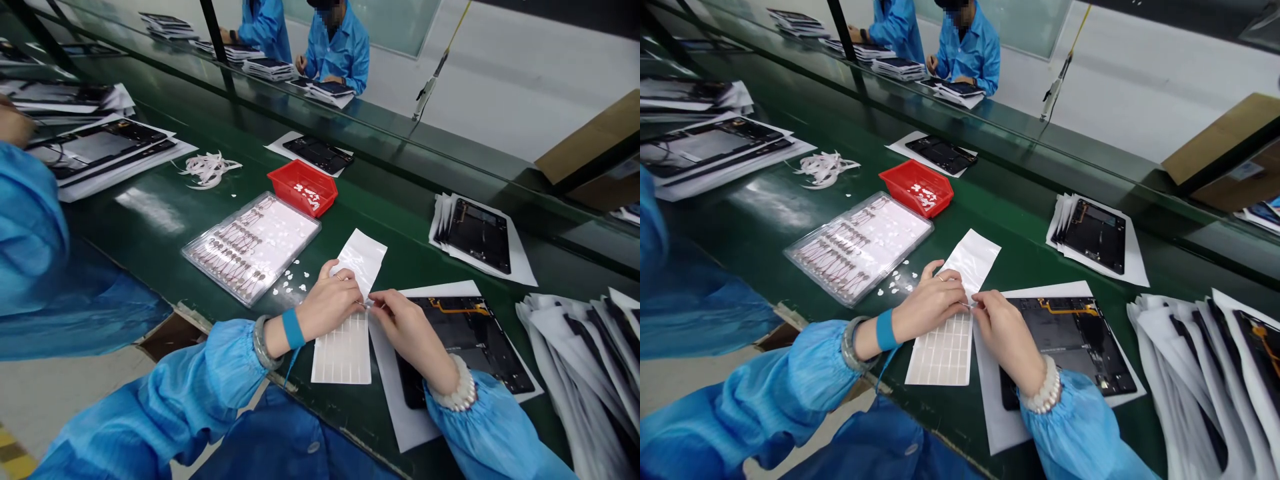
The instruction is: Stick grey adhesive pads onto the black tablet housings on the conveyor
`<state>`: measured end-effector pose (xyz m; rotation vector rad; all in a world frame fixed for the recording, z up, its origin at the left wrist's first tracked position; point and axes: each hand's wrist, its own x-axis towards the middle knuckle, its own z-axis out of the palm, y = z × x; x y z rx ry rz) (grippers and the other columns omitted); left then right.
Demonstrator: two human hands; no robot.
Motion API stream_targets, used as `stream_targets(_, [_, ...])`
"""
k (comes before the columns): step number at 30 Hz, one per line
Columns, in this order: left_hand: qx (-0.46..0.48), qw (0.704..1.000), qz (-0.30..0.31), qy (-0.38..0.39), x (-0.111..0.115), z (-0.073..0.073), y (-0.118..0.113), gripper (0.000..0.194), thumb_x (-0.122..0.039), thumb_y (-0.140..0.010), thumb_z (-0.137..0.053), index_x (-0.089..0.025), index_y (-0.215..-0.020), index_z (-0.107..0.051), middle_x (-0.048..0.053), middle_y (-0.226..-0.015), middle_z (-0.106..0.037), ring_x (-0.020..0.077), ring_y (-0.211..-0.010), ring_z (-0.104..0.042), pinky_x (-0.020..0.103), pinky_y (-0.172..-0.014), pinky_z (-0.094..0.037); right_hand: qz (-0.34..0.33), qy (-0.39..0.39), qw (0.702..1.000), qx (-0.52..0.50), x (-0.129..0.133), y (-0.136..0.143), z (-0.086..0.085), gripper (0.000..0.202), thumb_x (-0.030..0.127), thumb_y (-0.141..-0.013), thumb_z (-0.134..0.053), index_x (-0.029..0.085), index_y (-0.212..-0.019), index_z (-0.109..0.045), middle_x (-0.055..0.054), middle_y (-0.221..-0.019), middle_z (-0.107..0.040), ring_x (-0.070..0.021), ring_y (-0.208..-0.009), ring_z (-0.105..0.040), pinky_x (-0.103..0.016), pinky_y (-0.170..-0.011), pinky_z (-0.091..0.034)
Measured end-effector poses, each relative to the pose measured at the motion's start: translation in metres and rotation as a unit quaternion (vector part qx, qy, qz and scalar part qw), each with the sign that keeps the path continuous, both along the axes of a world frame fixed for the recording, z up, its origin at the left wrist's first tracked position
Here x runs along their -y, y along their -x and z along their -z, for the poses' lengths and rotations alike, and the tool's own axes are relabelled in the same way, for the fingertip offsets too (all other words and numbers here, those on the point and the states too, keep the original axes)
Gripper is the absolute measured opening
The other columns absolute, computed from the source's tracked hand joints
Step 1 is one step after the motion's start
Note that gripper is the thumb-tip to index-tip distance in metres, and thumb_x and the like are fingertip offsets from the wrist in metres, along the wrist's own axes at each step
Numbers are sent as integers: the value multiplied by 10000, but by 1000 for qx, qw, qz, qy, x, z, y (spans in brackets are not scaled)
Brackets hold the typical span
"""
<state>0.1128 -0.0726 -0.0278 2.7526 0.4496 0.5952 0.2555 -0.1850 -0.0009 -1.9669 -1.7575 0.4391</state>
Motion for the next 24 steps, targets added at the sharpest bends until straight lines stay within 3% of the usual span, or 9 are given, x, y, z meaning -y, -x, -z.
stream_targets(4, [-5, 1000, 0, -10, -2, 2, -1, 203, -272, -874, -620, -175, -697, -632, -31, -724, -654, 163, -930, -553, 448, -1062, -130, -42, 43, 991, 121, -6, 9, 1, 192, 209, -926, -420, 177, -890, -606, -62, -859, -627, -177, -740, -619, -286, -647, -462])
stream_targets(7, [-24, 1000, 8, 4, -4, -1, 2, 175, -306, -852, -650, -188, -723, -649, -28, -736, -653, 164, -917, -560, 453, -1062, -128, -30, 37, 984, 169, -1, 9, -5, 222, 205, -931, -406, 183, -885, -621, -67, -861, -634, -162, -685, -608, -265, -578, -428])
stream_targets(11, [-19, 1000, 19, -12, -2, -10, 6, 264, -424, -836, -643, -199, -974, -641, 25, -952, -666, 214, -1020, -538, 481, -1049, -144, 86, -14, 996, 17, 27, -19, -16, 201, 312, -897, -480, 204, -836, -640, -43, -852, -667, -175, -776, -618, -278, -683, -456])
stream_targets(13, [-13, 998, 55, -36, 6, -14, 5, 330, -429, -853, -619, -197, -1087, -589, 50, -1096, -629, 233, -1101, -500, 458, -1029, -197, 164, 14, 981, -103, 46, -35, -15, 218, 384, -847, -540, 203, -809, -654, -33, -817, -684, -176, -749, -616, -288, -684, -465])
stream_targets(15, [-26, 990, 122, -63, 17, -15, 0, 264, -370, -872, -611, -200, -1070, -577, 45, -1125, -609, 227, -1105, -496, 408, -982, -274, 211, 61, 958, -183, 62, -45, -9, 240, 423, -792, -590, 198, -790, -673, -30, -785, -690, -179, -717, -610, -297, -667, -465])
stream_targets(19, [-57, 969, 211, -117, 39, -9, -14, 186, -239, -887, -585, -179, -1061, -562, 61, -1095, -603, 227, -1014, -533, 364, -880, -367, 238, 54, 955, -169, 73, -41, 11, 208, 410, -763, -614, 219, -722, -687, -29, -763, -679, -205, -796, -583, -344, -765, -440])
stream_targets(24, [-66, 963, 224, -133, 43, -2, -21, 166, -182, -929, -487, -168, -1079, -557, 74, -1068, -609, 229, -991, -543, 366, -853, -395, 246, 0, 963, -111, 66, -30, 22, 206, 372, -792, -587, 238, -655, -662, -41, -778, -648, -239, -904, -518, -403, -873, -372])
